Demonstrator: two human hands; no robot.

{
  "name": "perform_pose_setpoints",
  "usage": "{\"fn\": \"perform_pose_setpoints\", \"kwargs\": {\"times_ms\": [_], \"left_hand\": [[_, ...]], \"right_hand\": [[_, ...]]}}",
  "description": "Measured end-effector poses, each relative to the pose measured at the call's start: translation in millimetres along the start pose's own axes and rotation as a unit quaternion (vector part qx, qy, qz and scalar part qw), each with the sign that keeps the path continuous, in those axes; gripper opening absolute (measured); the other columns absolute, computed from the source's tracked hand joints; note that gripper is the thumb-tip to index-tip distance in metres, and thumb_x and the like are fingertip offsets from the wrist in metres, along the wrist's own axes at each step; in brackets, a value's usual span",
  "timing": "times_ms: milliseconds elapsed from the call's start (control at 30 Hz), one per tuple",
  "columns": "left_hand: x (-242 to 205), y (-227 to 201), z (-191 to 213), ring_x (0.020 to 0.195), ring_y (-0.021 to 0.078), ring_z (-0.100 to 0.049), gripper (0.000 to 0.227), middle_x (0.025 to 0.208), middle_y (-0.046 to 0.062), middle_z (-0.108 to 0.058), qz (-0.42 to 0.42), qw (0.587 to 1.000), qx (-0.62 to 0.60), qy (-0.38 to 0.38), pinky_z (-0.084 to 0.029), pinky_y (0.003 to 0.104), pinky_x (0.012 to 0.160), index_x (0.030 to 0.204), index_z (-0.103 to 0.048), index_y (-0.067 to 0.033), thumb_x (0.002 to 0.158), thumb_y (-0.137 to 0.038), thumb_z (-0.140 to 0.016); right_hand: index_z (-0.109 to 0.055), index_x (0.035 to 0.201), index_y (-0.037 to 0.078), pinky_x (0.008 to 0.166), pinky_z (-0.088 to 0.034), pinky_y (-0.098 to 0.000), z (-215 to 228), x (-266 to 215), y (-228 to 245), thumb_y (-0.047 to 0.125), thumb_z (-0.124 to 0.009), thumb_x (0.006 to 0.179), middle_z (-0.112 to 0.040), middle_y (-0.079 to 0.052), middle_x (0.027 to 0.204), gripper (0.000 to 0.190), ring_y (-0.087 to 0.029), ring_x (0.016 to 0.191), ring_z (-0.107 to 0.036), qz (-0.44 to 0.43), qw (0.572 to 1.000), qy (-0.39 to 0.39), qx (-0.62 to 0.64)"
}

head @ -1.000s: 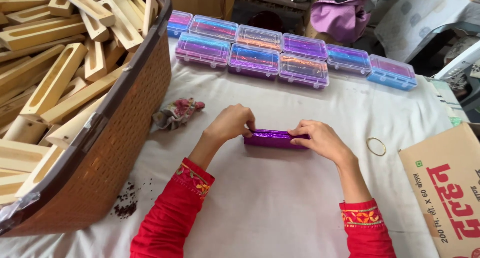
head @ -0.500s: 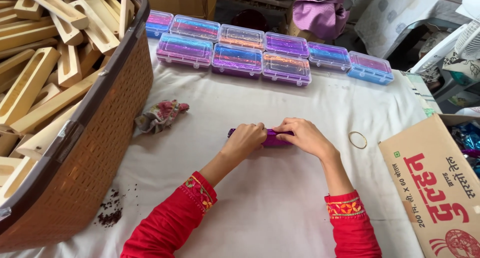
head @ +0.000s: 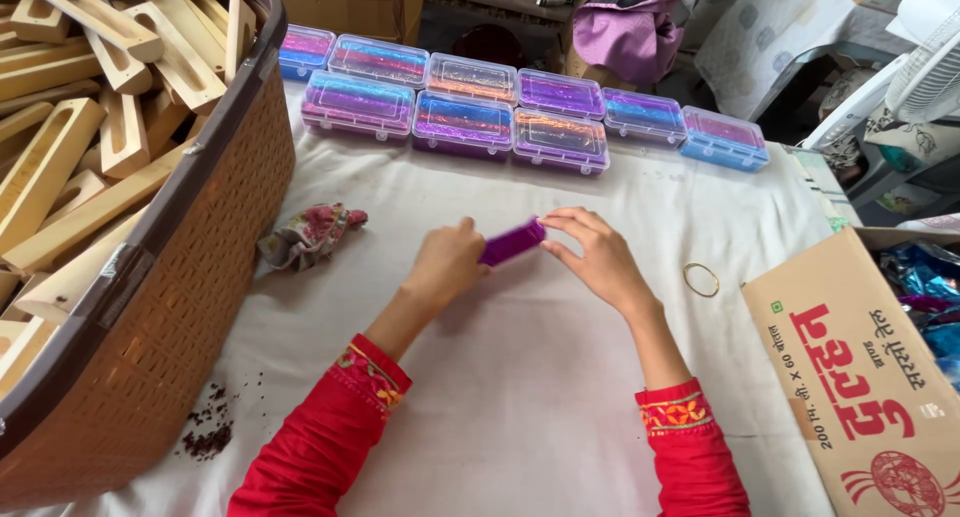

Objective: The person wraps a wooden object in decorative purple foil and then uses a cloth to wipe or polish another wooden object.

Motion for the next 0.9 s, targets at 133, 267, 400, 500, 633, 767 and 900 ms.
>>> {"fn": "perform_pose_setpoints", "kwargs": {"times_ms": [133, 267, 400, 500, 633, 767, 900], "left_hand": [[2.1, 42.6, 12.5, 0.08, 0.0372, -0.073, 0.038, 0.095, 0.021, -0.07, 0.08, 0.997, 0.0, 0.023, -0.058, 0.045, 0.075, 0.086, -0.076, 0.0015, 0.077, -0.034, -0.086], [3.1, 91.4, -8.3, 0.081, 0.0363, -0.074, 0.047, 0.089, 0.021, -0.072, 0.164, 0.986, 0.005, 0.027, -0.059, 0.045, 0.075, 0.086, -0.076, 0.0021, 0.076, -0.043, -0.085], [-0.3, 107.8, -12.3, 0.086, 0.0363, -0.074, 0.052, 0.092, 0.021, -0.075, 0.212, 0.975, -0.011, 0.063, -0.059, 0.046, 0.079, 0.088, -0.079, -0.0006, 0.074, -0.051, -0.083], [-1.8, 109.3, -12.0, 0.089, 0.0363, -0.074, 0.052, 0.094, 0.021, -0.076, 0.235, 0.967, -0.023, 0.093, -0.059, 0.047, 0.081, 0.089, -0.079, -0.0024, 0.076, -0.052, -0.08], [-0.6, 129.0, -21.5, 0.09, 0.0368, -0.075, 0.053, 0.095, 0.022, -0.076, 0.238, 0.964, -0.035, 0.11, -0.059, 0.046, 0.083, 0.092, -0.079, -0.0007, 0.081, -0.052, -0.077], [-1.5, 134.9, -18.3, 0.1, 0.0374, -0.071, 0.058, 0.104, 0.024, -0.073, 0.213, 0.97, -0.064, 0.098, -0.054, 0.047, 0.091, 0.107, -0.073, -0.0008, 0.08, -0.052, -0.078], [-8.4, 128.5, 7.6, 0.107, 0.0341, -0.071, 0.05, 0.111, 0.019, -0.076, 0.239, 0.961, -0.102, 0.096, -0.05, 0.046, 0.099, 0.118, -0.073, -0.012, 0.083, -0.048, -0.071]], "right_hand": [[-0.074, 0.117, 0.014, 0.096, -0.054, -0.0391, 0.1, -1.2, -4.4, 0.028, -0.068, 0.095, -0.071, -0.004, 0.122, 0.028, -0.027, 0.116, -0.066, -0.021, 1.0, 0.01, 0.01], [-0.076, 0.113, 0.015, 0.093, -0.055, -0.0387, -12.1, -0.7, -11.2, 0.03, -0.067, 0.094, -0.074, -0.002, 0.117, 0.026, -0.025, 0.111, -0.068, -0.056, 0.996, 0.062, 0.008], [-0.077, 0.111, 0.015, 0.09, -0.056, -0.0381, -20.6, -3.2, -17.6, 0.031, -0.066, 0.094, -0.075, -0.002, 0.115, 0.026, -0.024, 0.107, -0.07, -0.074, 0.992, 0.098, 0.003], [-0.078, 0.11, 0.015, 0.089, -0.057, -0.0377, -23.5, -3.5, -18.9, 0.031, -0.066, 0.094, -0.075, -0.002, 0.115, 0.026, -0.024, 0.106, -0.07, -0.076, 0.992, 0.104, 0.001], [-0.078, 0.11, 0.016, 0.09, -0.057, -0.0376, -31.0, -2.2, -20.8, 0.033, -0.066, 0.093, -0.075, -0.001, 0.114, 0.027, -0.022, 0.103, -0.072, -0.085, 0.988, 0.126, -0.003], [-0.078, 0.111, 0.015, 0.09, -0.056, -0.0384, -38.2, -7.5, -27.2, 0.034, -0.066, 0.093, -0.075, -0.002, 0.115, 0.028, -0.021, 0.101, -0.072, -0.105, 0.983, 0.15, -0.009], [-0.078, 0.111, 0.015, 0.088, -0.057, -0.0375, -42.5, -6.9, -29.9, 0.033, -0.066, 0.093, -0.075, -0.003, 0.114, 0.028, -0.02, 0.1, -0.073, -0.115, 0.98, 0.163, 0.002]]}}
Point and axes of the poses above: each hand's wrist, its own x-axis towards the middle knuckle, its own z-axis out of the back of the hand, y = z × x, the point moved 6 cm from there along x, towards the middle knuckle
